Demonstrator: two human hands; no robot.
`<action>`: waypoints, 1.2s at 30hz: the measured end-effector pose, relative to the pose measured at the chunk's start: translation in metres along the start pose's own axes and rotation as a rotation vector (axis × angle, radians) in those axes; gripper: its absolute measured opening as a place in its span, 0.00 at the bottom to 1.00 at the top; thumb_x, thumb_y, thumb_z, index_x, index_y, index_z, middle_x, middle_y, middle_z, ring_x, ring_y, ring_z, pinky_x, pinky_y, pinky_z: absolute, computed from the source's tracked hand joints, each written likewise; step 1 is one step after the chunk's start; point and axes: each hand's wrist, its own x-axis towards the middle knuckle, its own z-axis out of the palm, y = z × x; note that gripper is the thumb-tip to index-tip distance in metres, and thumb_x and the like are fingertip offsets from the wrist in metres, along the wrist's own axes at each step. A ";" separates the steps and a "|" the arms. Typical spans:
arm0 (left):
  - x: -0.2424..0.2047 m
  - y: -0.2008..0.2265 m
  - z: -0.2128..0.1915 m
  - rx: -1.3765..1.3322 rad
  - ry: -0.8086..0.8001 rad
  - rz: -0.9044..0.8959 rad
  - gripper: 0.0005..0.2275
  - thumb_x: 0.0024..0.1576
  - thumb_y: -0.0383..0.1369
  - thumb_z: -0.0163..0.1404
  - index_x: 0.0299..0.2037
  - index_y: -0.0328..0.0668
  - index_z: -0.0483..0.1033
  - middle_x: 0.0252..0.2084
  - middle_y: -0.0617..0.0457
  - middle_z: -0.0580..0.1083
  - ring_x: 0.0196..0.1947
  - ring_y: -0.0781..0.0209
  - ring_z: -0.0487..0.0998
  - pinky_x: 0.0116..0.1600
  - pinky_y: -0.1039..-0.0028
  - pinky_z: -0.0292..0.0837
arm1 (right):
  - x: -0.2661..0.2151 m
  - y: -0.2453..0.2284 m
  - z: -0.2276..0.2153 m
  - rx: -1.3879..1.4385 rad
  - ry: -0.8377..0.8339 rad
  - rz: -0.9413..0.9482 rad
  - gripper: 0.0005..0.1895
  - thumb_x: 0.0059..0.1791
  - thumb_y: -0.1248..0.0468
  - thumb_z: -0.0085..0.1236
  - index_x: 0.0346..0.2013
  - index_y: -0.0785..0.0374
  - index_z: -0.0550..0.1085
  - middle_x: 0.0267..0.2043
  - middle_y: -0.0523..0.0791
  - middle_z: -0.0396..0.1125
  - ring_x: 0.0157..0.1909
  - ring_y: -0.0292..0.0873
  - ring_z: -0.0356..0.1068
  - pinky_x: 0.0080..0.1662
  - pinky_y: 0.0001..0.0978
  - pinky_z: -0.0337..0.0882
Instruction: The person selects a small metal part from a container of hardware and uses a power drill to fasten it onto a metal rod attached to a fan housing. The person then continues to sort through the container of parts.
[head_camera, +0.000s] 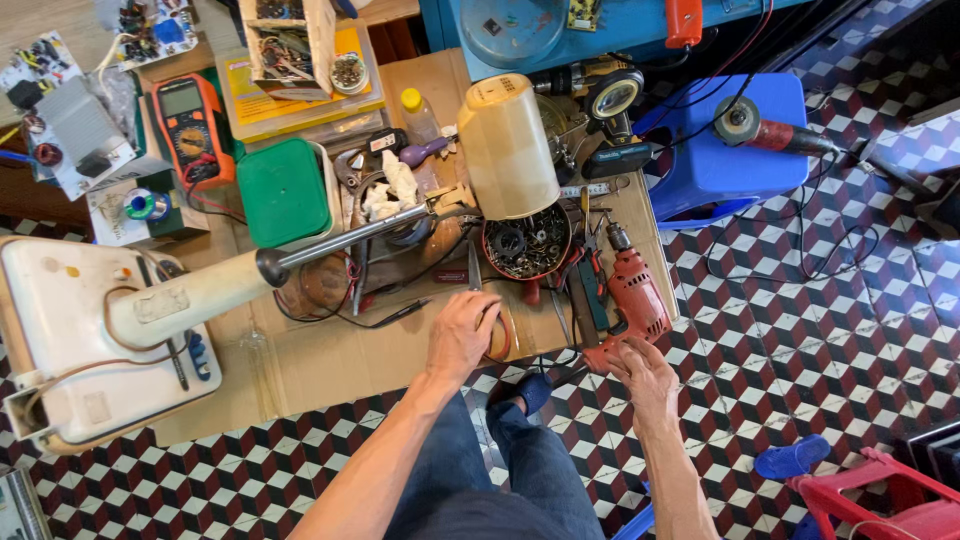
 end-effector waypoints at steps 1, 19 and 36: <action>0.007 0.002 0.015 0.011 0.017 0.005 0.06 0.58 0.31 0.56 0.43 0.43 0.80 0.43 0.50 0.79 0.44 0.50 0.79 0.48 0.64 0.76 | 0.004 0.004 -0.003 -0.007 -0.006 -0.003 0.26 0.53 0.66 0.52 0.62 0.79 0.64 0.53 0.56 0.71 0.49 0.46 0.75 0.52 0.35 0.75; 0.084 0.001 0.099 0.450 -0.299 0.221 0.06 0.56 0.32 0.56 0.31 0.40 0.76 0.40 0.49 0.72 0.39 0.49 0.74 0.41 0.58 0.69 | 0.033 0.050 -0.017 0.218 0.236 0.049 0.18 0.53 0.63 0.56 0.52 0.74 0.69 0.40 0.51 0.72 0.40 0.45 0.76 0.44 0.33 0.75; 0.016 -0.010 0.042 -0.366 0.202 -0.679 0.12 0.59 0.35 0.54 0.48 0.36 0.76 0.37 0.51 0.80 0.35 0.66 0.81 0.42 0.76 0.77 | 0.011 -0.023 0.057 -0.270 0.045 -0.201 0.23 0.53 0.60 0.55 0.57 0.72 0.69 0.50 0.52 0.72 0.49 0.39 0.73 0.49 0.29 0.71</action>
